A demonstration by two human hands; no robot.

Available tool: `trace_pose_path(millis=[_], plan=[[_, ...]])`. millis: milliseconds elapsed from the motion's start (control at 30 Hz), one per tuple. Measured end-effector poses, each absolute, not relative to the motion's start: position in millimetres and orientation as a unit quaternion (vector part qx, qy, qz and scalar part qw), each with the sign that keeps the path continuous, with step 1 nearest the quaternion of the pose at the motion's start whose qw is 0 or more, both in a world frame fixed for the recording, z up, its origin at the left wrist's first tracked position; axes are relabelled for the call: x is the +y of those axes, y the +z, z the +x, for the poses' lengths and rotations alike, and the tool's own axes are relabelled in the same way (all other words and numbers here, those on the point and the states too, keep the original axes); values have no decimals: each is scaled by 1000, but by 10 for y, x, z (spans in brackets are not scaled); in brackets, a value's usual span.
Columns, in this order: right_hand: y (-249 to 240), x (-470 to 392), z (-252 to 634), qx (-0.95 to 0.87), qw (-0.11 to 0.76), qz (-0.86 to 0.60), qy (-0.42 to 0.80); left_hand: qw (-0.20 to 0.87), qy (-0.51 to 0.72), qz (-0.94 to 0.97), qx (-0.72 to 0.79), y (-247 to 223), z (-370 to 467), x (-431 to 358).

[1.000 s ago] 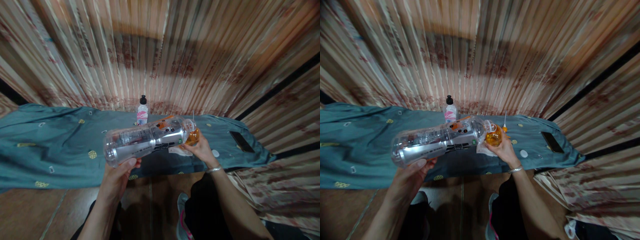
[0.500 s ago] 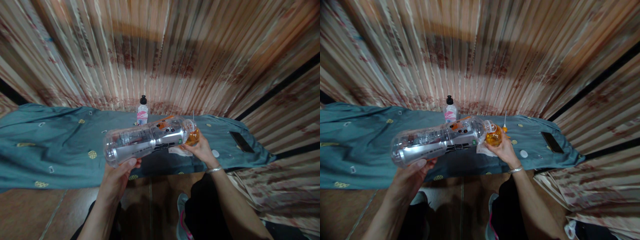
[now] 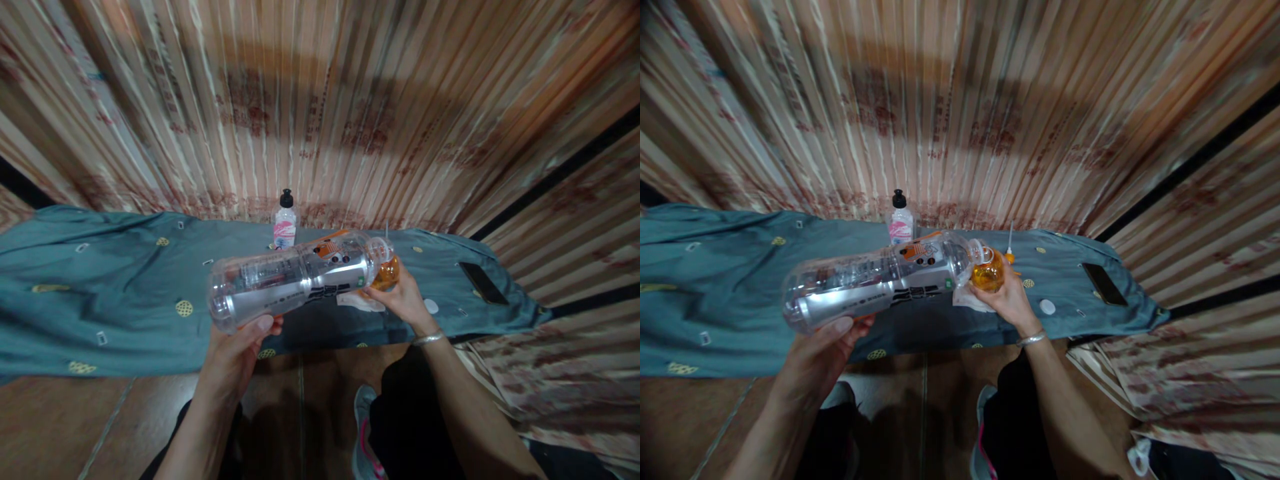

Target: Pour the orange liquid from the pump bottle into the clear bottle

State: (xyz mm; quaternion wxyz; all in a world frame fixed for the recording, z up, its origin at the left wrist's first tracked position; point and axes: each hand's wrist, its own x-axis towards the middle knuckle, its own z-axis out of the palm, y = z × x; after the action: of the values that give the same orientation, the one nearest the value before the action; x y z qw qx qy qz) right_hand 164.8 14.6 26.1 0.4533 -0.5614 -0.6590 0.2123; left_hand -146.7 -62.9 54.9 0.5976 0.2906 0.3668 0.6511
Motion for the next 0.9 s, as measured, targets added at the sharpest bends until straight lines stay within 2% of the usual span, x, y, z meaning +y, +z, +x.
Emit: trace_pose_path(millis=[900], plan=[[306, 130, 1630, -662, 456, -551, 223, 602, 649, 290, 364, 557, -1447, -619]])
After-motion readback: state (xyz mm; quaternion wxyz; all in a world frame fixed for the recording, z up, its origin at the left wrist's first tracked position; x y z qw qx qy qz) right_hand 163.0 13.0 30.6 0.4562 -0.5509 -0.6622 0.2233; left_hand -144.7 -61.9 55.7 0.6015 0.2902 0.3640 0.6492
